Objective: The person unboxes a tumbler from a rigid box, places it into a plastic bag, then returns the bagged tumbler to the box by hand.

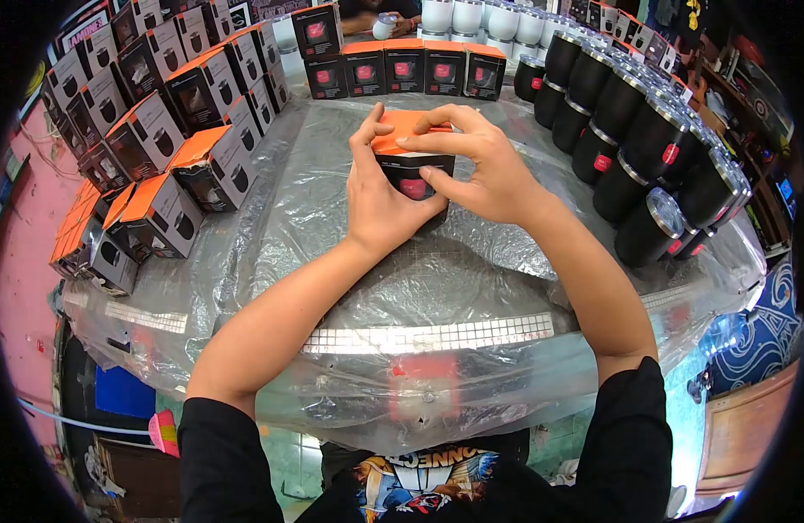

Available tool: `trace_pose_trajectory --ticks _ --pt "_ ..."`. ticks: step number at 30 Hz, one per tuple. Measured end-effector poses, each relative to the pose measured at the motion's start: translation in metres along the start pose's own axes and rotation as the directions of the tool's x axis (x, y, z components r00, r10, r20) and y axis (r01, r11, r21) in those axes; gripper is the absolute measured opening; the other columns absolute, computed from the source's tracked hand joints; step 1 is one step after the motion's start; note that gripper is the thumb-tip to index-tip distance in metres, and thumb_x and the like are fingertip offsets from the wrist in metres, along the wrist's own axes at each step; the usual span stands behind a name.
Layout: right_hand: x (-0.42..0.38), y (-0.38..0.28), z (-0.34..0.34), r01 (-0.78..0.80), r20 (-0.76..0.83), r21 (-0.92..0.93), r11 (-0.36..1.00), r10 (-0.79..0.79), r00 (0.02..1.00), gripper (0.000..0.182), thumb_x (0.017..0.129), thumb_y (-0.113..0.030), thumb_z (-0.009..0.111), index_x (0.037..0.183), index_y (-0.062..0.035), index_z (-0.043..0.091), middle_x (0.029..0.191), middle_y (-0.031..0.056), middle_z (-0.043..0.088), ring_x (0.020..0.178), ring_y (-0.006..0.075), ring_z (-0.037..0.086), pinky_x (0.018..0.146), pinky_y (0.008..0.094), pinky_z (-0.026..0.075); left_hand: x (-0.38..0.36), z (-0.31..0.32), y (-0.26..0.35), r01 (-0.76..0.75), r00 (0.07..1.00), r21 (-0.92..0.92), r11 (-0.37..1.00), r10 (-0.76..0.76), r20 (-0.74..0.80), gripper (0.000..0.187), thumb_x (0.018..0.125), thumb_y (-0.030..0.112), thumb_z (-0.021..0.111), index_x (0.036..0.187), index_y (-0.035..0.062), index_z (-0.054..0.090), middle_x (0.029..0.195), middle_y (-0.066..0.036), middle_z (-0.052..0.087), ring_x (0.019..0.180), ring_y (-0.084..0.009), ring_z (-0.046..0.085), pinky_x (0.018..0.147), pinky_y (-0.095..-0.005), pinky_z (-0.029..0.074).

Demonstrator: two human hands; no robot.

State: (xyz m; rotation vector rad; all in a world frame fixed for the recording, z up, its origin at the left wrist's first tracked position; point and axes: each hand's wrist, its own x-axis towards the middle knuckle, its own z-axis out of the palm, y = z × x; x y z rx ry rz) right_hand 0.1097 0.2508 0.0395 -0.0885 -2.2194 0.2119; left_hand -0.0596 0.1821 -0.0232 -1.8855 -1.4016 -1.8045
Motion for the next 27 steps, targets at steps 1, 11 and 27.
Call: trace_pose_trajectory --ticks 1,11,27 --pt "0.000 0.000 0.000 0.016 0.002 -0.018 1.000 -0.016 1.000 0.035 0.082 -0.008 0.080 0.117 -0.0096 0.080 0.118 0.0123 0.070 0.111 0.0330 0.068 0.099 0.0412 0.055 0.000 -0.001 0.001 0.014 1.000 0.009 1.000 -0.014 0.007 0.117 0.065 0.025 0.097 0.154 0.0021 0.025 0.159 -0.027 0.044 0.130 -0.0437 0.062 0.104 -0.0485 0.055" --pt "-0.009 0.022 -0.001 0.006 -0.118 0.117 0.993 0.008 0.993 0.031 0.075 -0.007 0.090 0.098 0.0005 0.071 0.111 0.0159 0.078 0.102 0.0297 0.076 0.092 0.0386 0.058 -0.001 0.001 0.000 0.039 0.999 0.006 0.999 -0.039 0.008 0.104 0.064 0.030 0.102 0.137 0.0033 0.034 0.160 -0.027 0.041 0.138 -0.0391 0.055 0.115 -0.0463 0.047" --pt "-0.004 0.045 -0.008 -0.601 0.345 0.355 0.716 0.497 0.796 0.102 0.078 -0.021 0.094 0.160 -0.0084 0.035 0.152 0.0194 0.054 0.143 0.0366 0.053 0.121 0.0489 0.041 0.015 -0.033 -0.023 -0.164 0.963 0.013 0.986 0.157 0.220 0.119 0.075 0.035 0.091 0.162 0.0053 0.016 0.162 -0.028 0.022 0.153 -0.0475 0.027 0.124 -0.0558 0.031"
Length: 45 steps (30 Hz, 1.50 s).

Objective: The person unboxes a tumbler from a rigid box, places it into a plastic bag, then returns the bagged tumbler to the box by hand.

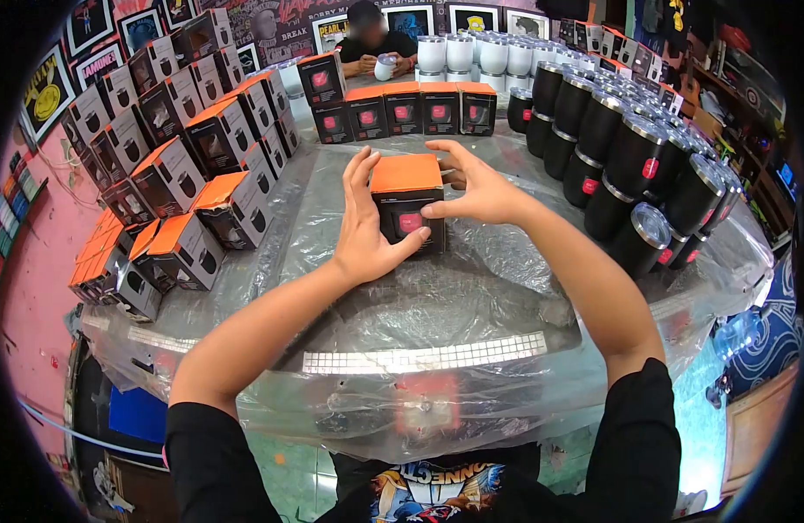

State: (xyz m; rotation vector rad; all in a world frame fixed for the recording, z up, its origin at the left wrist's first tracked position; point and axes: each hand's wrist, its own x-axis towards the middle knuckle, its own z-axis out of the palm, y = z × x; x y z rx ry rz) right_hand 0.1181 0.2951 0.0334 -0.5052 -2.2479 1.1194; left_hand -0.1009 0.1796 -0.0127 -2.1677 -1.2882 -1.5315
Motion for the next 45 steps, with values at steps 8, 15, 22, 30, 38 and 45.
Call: trace_pose_trajectory --ticks 8,15,22,30,38,45 --pt "0.052 -0.013 -0.029 -0.063 -0.057 0.087 0.994 0.068 0.996 0.105 0.077 -0.017 0.096 0.162 -0.0075 0.035 0.149 0.0188 0.057 0.135 0.0300 0.057 0.110 0.0456 0.050 -0.027 -0.025 -0.046 0.335 0.941 -0.210 0.918 -0.339 0.019 0.102 0.093 0.038 0.076 0.166 0.0063 0.012 0.166 -0.023 0.021 0.154 -0.0417 0.031 0.122 -0.0573 0.033" --pt "0.206 -0.001 -0.054 0.132 -0.469 0.071 0.989 -0.083 0.879 0.106 0.068 -0.010 0.099 0.156 0.0017 0.041 0.145 0.0176 0.059 0.125 0.0273 0.064 0.098 0.0397 0.058 -0.026 -0.024 -0.044 0.453 0.890 -0.192 0.870 -0.453 0.046 0.085 0.089 0.019 0.081 0.159 0.0083 0.035 0.158 -0.017 0.042 0.147 -0.0354 0.046 0.115 -0.0512 0.045" --pt "0.327 0.041 -0.064 0.071 -0.504 0.126 0.989 0.002 0.864 0.115 0.069 0.000 0.095 0.163 0.0011 0.029 0.143 0.0174 0.058 0.109 0.0237 0.069 0.080 0.0335 0.060 -0.025 -0.028 -0.041 0.439 0.896 -0.147 0.886 -0.443 0.004 0.069 0.088 0.019 0.081 0.148 0.0071 0.049 0.144 -0.015 0.052 0.137 -0.0312 0.054 0.110 -0.0467 0.049" --pt "0.373 0.054 -0.058 0.009 -0.336 0.214 0.977 0.065 0.940 0.112 0.083 -0.003 0.083 0.171 -0.0075 0.014 0.161 0.0145 0.050 0.136 0.0278 0.058 0.106 0.0491 0.050 -0.023 -0.028 -0.042 0.492 0.863 -0.195 0.848 -0.505 -0.016 0.061 0.089 0.017 0.079 0.143 0.0058 0.052 0.143 -0.014 0.052 0.135 -0.0300 0.055 0.108 -0.0453 0.050" --pt "0.367 0.078 -0.053 0.001 -0.315 0.244 0.970 0.079 0.946 0.099 0.096 -0.017 0.076 0.173 -0.0122 0.015 0.167 0.0151 0.044 0.145 0.0314 0.050 0.113 0.0541 0.043 -0.023 -0.029 -0.041 0.479 0.868 -0.215 0.851 -0.496 -0.029 0.057 0.089 0.015 0.079 0.141 0.0067 0.055 0.143 -0.013 0.053 0.135 -0.0301 0.056 0.108 -0.0451 0.051" --pt "0.353 0.086 -0.037 0.074 -0.405 0.226 0.971 0.025 0.914 0.067 0.102 -0.011 0.065 0.165 -0.0101 0.042 0.157 0.0143 0.056 0.142 0.0264 0.055 0.109 0.0402 0.050 -0.022 -0.032 -0.040 0.484 0.865 -0.222 0.846 -0.502 -0.025 0.056 0.089 0.015 0.079 0.139 0.0064 0.056 0.142 -0.013 0.053 0.134 -0.0306 0.057 0.108 -0.0450 0.051"
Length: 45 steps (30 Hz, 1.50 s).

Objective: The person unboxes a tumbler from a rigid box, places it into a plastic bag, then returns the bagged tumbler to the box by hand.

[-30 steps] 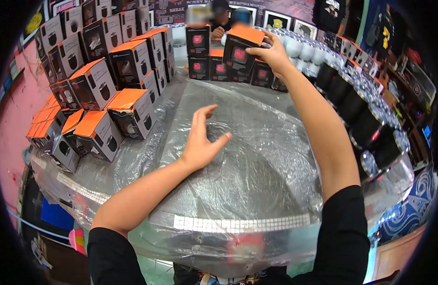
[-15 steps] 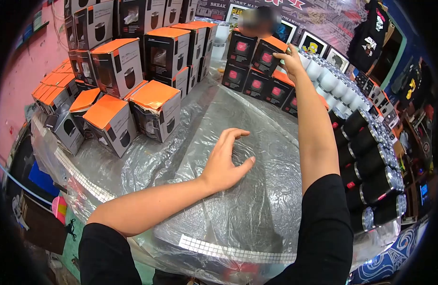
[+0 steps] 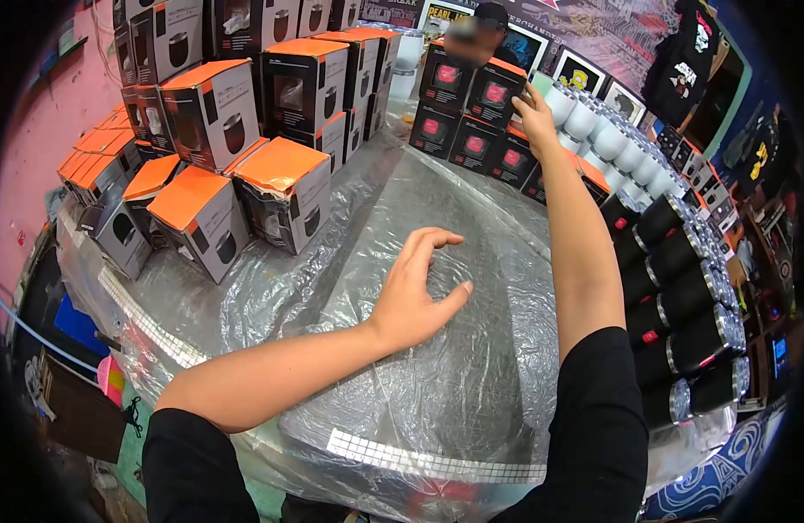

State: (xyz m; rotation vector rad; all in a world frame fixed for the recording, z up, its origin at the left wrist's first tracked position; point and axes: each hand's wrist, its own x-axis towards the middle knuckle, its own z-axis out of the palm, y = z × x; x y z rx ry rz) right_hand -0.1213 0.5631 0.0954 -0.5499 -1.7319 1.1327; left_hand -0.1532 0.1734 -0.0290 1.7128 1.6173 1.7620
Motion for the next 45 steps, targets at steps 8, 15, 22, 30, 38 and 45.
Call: trace_pose_trajectory --ticks 8,15,22,30,38,45 --pt "0.006 0.016 0.003 0.043 -0.051 0.061 0.997 -0.040 0.998 0.064 0.099 -0.007 0.068 0.160 -0.0043 0.048 0.151 0.0171 0.061 0.139 0.0246 0.058 0.115 0.0361 0.045 0.001 0.001 -0.001 -0.005 1.000 0.005 1.000 0.005 0.006 0.057 0.089 0.015 0.079 0.139 0.0062 0.056 0.142 -0.013 0.053 0.134 -0.0305 0.057 0.108 -0.0450 0.051" --pt "0.004 0.013 0.006 0.061 -0.063 0.055 0.997 -0.058 0.996 0.067 0.097 -0.007 0.070 0.160 -0.0037 0.047 0.150 0.0192 0.061 0.138 0.0258 0.058 0.114 0.0375 0.046 0.001 0.003 -0.001 -0.013 1.000 -0.025 1.000 0.012 -0.018 0.055 0.088 0.017 0.079 0.137 0.0067 0.057 0.140 -0.015 0.053 0.132 -0.0332 0.056 0.105 -0.0451 0.050" --pt "0.043 0.068 0.007 0.248 -0.169 -0.287 0.925 -0.303 0.938 0.084 0.083 -0.024 0.087 0.155 -0.0038 0.048 0.149 0.0200 0.059 0.134 0.0301 0.058 0.113 0.0462 0.048 0.001 0.001 -0.001 -0.003 1.000 0.015 1.000 0.003 0.020 0.057 0.089 0.013 0.079 0.141 0.0082 0.055 0.144 -0.011 0.053 0.136 -0.0268 0.054 0.109 -0.0445 0.049" --pt "-0.061 -0.054 -0.055 0.136 -0.004 -0.665 0.734 -0.186 0.983 0.105 0.073 -0.039 0.089 0.156 -0.0016 0.038 0.148 0.0285 0.048 0.139 0.0433 0.052 0.117 0.0451 0.046 -0.001 0.008 -0.007 -0.043 0.998 0.032 0.999 0.042 0.037 0.053 0.087 0.008 0.076 0.137 0.0073 0.057 0.143 -0.011 0.055 0.133 -0.0277 0.056 0.106 -0.0443 0.049" --pt "-0.114 -0.203 -0.195 0.122 0.118 -0.992 -0.019 0.129 0.985 0.079 0.080 -0.058 0.081 0.137 -0.0042 0.071 0.139 0.0222 0.069 0.128 0.0370 0.066 0.111 0.0448 0.051 -0.006 0.008 0.009 -0.140 0.986 0.111 0.984 0.128 0.110 0.052 0.086 0.006 0.074 0.136 0.0067 0.058 0.143 -0.014 0.056 0.134 -0.0315 0.056 0.107 -0.0458 0.048" --pt "-0.282 -0.309 -0.275 0.104 0.090 -0.943 -0.317 0.061 0.994 0.049 0.085 -0.047 0.080 0.099 0.0001 0.077 0.097 0.0184 0.079 0.094 0.0337 0.076 0.087 0.0437 0.059 -0.009 0.009 0.012 -0.234 0.967 0.174 0.956 0.210 0.145 0.051 0.085 0.007 0.075 0.134 0.0064 0.059 0.141 -0.016 0.058 0.133 -0.0345 0.057 0.106 -0.0457 0.047"
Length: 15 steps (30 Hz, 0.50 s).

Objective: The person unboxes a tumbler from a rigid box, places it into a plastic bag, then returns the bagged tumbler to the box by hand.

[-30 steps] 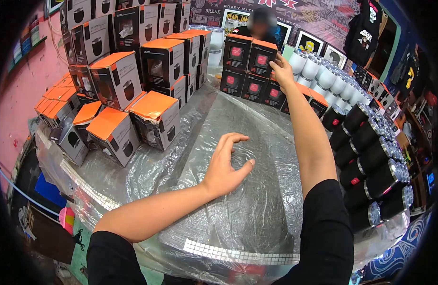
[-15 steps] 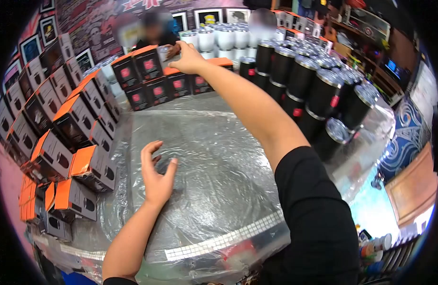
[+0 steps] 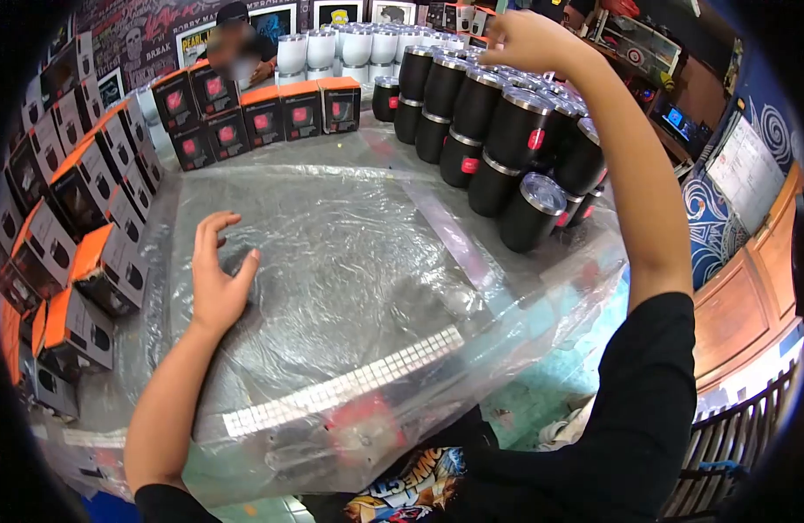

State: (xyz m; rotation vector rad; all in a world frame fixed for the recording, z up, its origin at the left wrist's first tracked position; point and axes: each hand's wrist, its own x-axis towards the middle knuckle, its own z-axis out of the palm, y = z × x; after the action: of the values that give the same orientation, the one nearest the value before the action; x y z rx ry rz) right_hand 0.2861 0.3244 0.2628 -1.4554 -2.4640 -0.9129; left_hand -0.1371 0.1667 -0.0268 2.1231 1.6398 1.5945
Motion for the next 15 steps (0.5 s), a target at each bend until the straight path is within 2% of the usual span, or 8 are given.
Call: trace_pose_trajectory --ticks 1,2,4,5,6,10,13,15 --pt "-0.023 0.006 0.001 -0.004 -0.025 0.042 0.999 0.006 1.000 0.045 0.084 -0.046 0.082 0.095 -0.0019 0.077 0.087 0.0154 0.076 0.083 0.0295 0.074 0.080 0.0402 0.058 0.000 0.000 0.002 -0.023 1.000 0.008 1.000 0.023 0.018 0.051 0.085 0.007 0.075 0.134 0.0059 0.059 0.139 -0.016 0.058 0.132 -0.0351 0.057 0.107 -0.0451 0.047" --pt "-0.039 0.009 0.000 0.005 -0.015 0.046 0.999 -0.004 1.000 0.045 0.084 -0.046 0.082 0.095 -0.0019 0.077 0.087 0.0154 0.076 0.083 0.0295 0.074 0.080 0.0402 0.058 0.000 0.000 0.003 -0.047 0.998 0.019 0.999 0.046 0.040 0.051 0.085 0.007 0.075 0.133 0.0055 0.059 0.138 -0.017 0.059 0.132 -0.0357 0.057 0.108 -0.0446 0.046" --pt "-0.063 0.016 -0.006 -0.066 0.098 0.170 0.983 0.050 0.994 0.053 0.081 -0.054 0.083 0.097 -0.0039 0.079 0.089 0.0157 0.076 0.086 0.0301 0.075 0.082 0.0420 0.059 -0.001 0.000 0.005 -0.082 0.994 0.055 0.995 0.078 0.072 0.050 0.085 0.009 0.076 0.133 0.0044 0.060 0.138 -0.018 0.059 0.131 -0.0376 0.057 0.111 -0.0443 0.045" --pt "-0.071 0.021 -0.001 -0.110 0.091 0.257 0.960 0.090 0.992 0.049 0.077 -0.050 0.087 0.094 -0.0048 0.079 0.084 0.0130 0.075 0.082 0.0266 0.074 0.078 0.0389 0.057 -0.002 0.000 0.006 -0.169 0.982 0.095 0.981 0.159 0.106 0.050 0.086 0.011 0.076 0.132 0.0040 0.060 0.138 -0.018 0.059 0.132 -0.0384 0.056 0.112 -0.0449 0.045" --pt "-0.077 0.023 0.002 -0.112 0.093 0.267 0.957 0.090 0.992 0.049 0.077 -0.050 0.087 0.094 -0.0048 0.079 0.084 0.0130 0.075 0.082 0.0266 0.074 0.078 0.0389 0.057 -0.003 0.000 0.008 -0.259 0.960 0.131 0.957 0.240 0.145 0.049 0.086 0.012 0.076 0.132 0.0035 0.060 0.139 -0.018 0.059 0.132 -0.0392 0.056 0.112 -0.0454 0.044" --pt "-0.091 0.031 0.010 -0.035 0.004 0.176 0.984 0.034 0.999 0.041 0.075 -0.043 0.089 0.092 -0.0068 0.079 0.087 0.0132 0.076 0.083 0.0279 0.074 0.080 0.0402 0.058 -0.006 -0.003 0.021 -0.311 0.931 0.121 0.943 0.277 0.236 0.048 0.087 0.010 0.072 0.132 0.0028 0.059 0.140 -0.020 0.058 0.134 -0.0402 0.056 0.113 -0.0454 0.044" --pt "-0.092 0.029 0.013 0.009 0.005 0.167 0.986 -0.010 1.000 0.036 0.075 -0.039 0.088 0.090 -0.0074 0.079 0.090 0.0135 0.078 0.087 0.0293 0.075 0.082 0.0419 0.059 -0.004 -0.004 0.024 -0.356 0.913 0.146 0.923 0.311 0.263 0.050 0.085 0.016 0.077 0.131 0.0049 0.061 0.139 -0.019 0.058 0.132 -0.0410 0.056 0.113 -0.0490 0.044" --pt "-0.091 0.030 0.021 0.032 -0.019 0.235 0.971 -0.029 0.999 0.029 0.075 -0.029 0.088 0.087 -0.0059 0.074 0.074 0.0072 0.064 0.075 0.0216 0.064 0.070 0.0387 0.051 0.001 -0.005 0.030 -0.584 0.775 0.194 0.788 0.469 0.424 0.052 0.084 0.021 0.076 0.131 0.0060 0.060 0.142 -0.019 0.057 0.134 -0.0423 0.055 0.113 -0.0509 0.044"
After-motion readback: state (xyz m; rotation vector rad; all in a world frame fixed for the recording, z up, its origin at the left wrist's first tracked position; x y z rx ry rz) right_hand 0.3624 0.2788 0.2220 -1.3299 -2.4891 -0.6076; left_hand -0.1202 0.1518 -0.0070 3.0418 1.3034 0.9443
